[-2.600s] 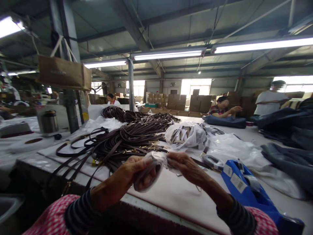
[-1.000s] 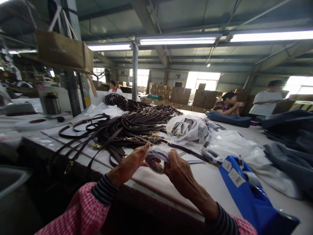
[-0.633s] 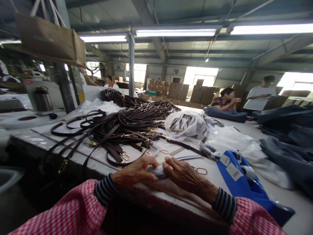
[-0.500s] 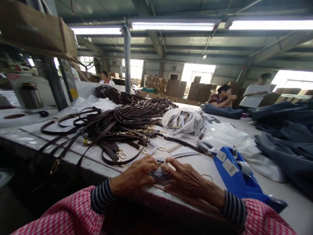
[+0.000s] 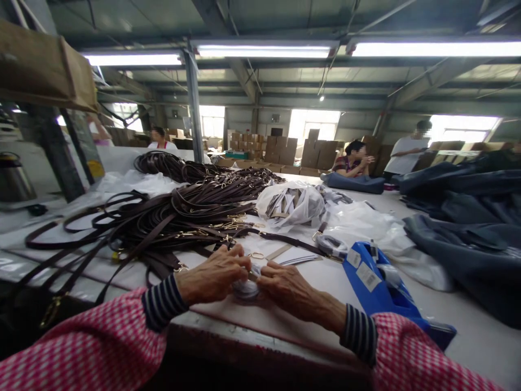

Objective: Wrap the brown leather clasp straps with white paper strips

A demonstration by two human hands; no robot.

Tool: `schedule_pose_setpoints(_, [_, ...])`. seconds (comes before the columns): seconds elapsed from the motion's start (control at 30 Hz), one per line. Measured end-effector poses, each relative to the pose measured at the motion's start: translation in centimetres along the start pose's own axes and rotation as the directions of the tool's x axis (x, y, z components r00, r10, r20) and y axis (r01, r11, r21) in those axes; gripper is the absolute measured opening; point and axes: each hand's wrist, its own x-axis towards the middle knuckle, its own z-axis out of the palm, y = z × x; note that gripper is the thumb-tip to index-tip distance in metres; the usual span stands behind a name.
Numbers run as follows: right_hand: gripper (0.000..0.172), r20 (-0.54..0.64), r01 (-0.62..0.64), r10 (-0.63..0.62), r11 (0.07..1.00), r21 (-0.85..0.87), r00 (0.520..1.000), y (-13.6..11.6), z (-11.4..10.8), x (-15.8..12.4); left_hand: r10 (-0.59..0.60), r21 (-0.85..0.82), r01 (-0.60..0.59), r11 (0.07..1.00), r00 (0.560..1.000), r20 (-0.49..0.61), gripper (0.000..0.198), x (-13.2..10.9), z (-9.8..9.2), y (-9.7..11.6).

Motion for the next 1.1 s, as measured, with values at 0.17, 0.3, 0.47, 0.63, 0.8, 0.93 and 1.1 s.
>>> schedule_pose_setpoints(0.17, [0.005,-0.08,-0.113,0.119,0.991,0.069,0.99,-1.0,1.6,-0.1,-0.218,-0.143,0.208,0.968,0.974,-0.056,0.025,0.3,3.2,2.9])
schedule_pose_setpoints(0.3, [0.006,0.01,-0.112,0.112,0.994,0.007,0.994,-0.6,0.7,-1.0,-0.22,-0.235,0.189,0.953,0.969,-0.113,0.013,-0.3,5.0,2.4])
schedule_pose_setpoints(0.47, [0.01,-0.042,-0.128,0.129,0.992,0.013,0.991,-1.0,1.7,-1.4,-0.074,-0.272,0.04,0.961,0.991,-0.115,0.014,-0.6,4.7,0.6])
schedule_pose_setpoints(0.63, [0.012,0.042,-0.215,0.213,0.928,0.304,0.976,0.6,0.6,-0.7,-0.21,-0.213,0.172,0.962,0.962,-0.173,0.007,0.0,5.8,1.9])
schedule_pose_setpoints(0.8, [0.02,0.03,-0.439,0.438,0.898,0.037,0.898,5.9,-1.4,0.3,-0.208,-0.243,0.148,0.959,0.947,-0.246,0.011,0.4,6.5,2.4])
schedule_pose_setpoints(0.93, [0.022,0.073,-0.448,0.452,0.892,-0.064,0.889,8.5,0.1,1.7,-0.321,-0.367,0.225,0.902,0.92,-0.224,0.015,0.3,4.9,1.9])
schedule_pose_setpoints(1.1, [0.019,0.088,-0.44,0.44,0.898,-0.03,0.893,9.2,1.5,3.2,-0.647,-0.843,0.322,0.43,0.762,-0.039,0.031,-0.7,2.3,1.0])
